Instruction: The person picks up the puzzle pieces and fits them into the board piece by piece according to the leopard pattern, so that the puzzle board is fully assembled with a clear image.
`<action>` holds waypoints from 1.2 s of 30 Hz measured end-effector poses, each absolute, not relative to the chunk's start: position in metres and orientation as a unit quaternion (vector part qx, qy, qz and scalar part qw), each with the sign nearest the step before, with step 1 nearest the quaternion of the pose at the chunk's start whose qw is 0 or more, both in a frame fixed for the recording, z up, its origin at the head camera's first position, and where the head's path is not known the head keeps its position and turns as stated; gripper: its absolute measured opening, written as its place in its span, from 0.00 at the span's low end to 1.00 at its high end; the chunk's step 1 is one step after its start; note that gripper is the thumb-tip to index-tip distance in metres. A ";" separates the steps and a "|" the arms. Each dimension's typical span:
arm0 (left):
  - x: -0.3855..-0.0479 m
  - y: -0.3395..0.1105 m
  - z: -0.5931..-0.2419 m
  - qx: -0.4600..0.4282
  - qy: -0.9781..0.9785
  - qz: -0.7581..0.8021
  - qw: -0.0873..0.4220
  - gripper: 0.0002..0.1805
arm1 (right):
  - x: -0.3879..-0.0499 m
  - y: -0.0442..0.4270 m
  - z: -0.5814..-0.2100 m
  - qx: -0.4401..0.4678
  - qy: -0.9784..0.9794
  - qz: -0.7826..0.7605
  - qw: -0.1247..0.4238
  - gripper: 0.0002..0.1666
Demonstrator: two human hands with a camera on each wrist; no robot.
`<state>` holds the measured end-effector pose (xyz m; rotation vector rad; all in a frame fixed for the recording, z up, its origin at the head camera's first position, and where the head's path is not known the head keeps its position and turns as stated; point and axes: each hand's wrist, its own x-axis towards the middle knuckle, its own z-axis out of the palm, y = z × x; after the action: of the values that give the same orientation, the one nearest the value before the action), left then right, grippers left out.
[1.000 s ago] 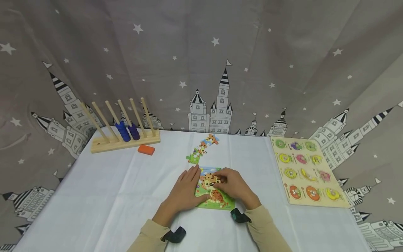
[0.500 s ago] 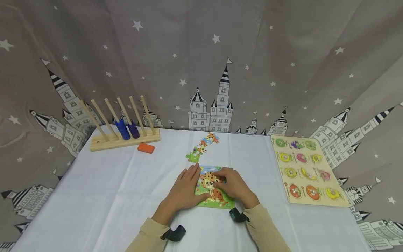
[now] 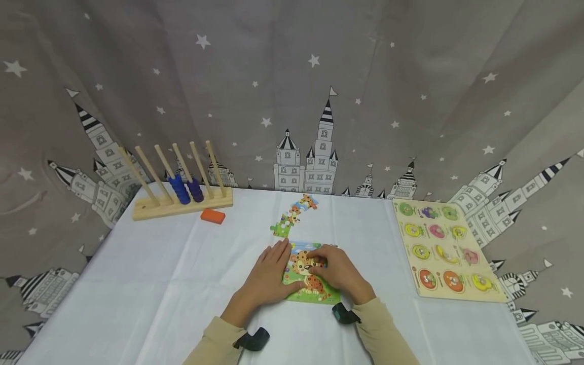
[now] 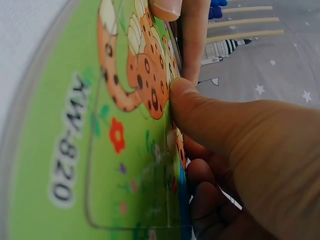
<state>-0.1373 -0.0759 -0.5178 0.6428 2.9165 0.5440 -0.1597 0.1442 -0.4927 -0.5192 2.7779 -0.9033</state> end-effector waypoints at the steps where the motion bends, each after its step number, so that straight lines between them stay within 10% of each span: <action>1: -0.137 -0.076 -0.518 0.212 0.959 0.179 0.053 0.57 | -0.160 0.144 -0.493 -0.172 0.932 -0.306 0.088 0.19; 24: -0.142 -0.077 -0.518 0.214 0.960 0.174 0.052 0.58 | -0.169 0.151 -0.492 -0.165 0.910 -0.367 0.096 0.19; 36: -0.140 -0.075 -0.519 0.208 0.959 0.184 0.061 0.59 | -0.249 0.177 -0.493 -0.060 0.909 -0.399 0.106 0.31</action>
<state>-0.1396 -0.0751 -0.5187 0.6307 2.9004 0.5564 -0.2493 0.1768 -0.4934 -0.1777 2.6780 -1.1744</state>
